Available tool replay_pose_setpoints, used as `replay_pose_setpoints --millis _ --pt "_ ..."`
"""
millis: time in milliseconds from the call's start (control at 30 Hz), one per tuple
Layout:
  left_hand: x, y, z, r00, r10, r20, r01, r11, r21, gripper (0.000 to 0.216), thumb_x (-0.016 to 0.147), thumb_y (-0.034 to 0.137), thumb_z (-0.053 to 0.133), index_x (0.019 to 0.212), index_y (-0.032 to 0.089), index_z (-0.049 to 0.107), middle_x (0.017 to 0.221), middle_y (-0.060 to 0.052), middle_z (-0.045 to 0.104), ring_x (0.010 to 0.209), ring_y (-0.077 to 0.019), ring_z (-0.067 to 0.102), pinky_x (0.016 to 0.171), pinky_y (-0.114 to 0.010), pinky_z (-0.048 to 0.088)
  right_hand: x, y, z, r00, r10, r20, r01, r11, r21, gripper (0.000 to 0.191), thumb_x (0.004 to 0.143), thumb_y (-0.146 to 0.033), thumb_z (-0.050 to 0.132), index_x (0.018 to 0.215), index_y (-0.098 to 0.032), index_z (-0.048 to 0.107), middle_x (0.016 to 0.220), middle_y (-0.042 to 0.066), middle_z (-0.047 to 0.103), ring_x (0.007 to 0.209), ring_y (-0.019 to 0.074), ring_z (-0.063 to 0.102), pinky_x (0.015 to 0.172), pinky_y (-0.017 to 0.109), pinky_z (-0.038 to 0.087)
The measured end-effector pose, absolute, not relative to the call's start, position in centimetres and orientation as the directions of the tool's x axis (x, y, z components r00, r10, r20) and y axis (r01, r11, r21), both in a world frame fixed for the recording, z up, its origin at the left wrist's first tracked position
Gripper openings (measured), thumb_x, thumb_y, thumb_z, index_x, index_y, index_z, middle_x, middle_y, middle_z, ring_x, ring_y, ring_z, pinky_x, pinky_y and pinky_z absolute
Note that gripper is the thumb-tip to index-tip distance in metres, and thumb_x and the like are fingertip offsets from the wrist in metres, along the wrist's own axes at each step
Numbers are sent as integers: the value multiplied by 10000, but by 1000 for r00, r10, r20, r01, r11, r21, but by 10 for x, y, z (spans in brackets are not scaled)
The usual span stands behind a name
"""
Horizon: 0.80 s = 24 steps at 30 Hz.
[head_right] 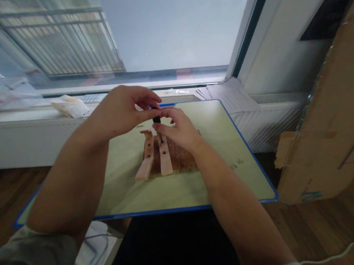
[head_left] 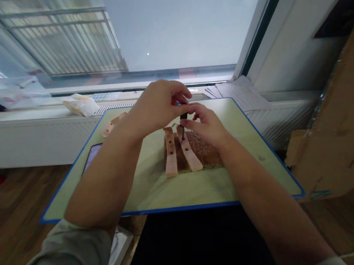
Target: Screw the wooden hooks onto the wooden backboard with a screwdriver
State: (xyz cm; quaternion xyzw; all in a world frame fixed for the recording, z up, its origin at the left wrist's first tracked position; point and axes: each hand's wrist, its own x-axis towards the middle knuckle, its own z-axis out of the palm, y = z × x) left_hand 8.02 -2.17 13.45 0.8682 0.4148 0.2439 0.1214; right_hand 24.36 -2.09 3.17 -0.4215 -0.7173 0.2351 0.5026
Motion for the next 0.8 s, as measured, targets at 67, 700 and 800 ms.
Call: replay_pose_setpoints --millis 67,700,800 --pt "81 -21 132 503 795 339 677 -606 417 347 744 411 661 985 164 694 828 -49 692 777 -158 608 735 -286 448 243 -21 32 -119 851 512 368 516 -773 239 724 -347 709 919 -232 633 1024 36 647 948 194 571 755 340 440" --pt "84 -12 128 521 800 299 649 -598 470 238 730 348 659 851 161 745 753 -42 704 672 -131 587 698 -277 427 244 -22 32 -164 850 501 370 524 -767 182 778 -370 654 832 -197 664 945 48 649 876 177 549 705 311 416" --pt "85 -17 128 514 796 318 658 -604 449 226 731 334 658 867 177 747 762 -30 708 696 -137 602 729 -279 436 242 -23 32 -103 858 503 409 498 -765 195 741 -369 703 827 -197 669 917 43 644 847 174 553 662 304 410"
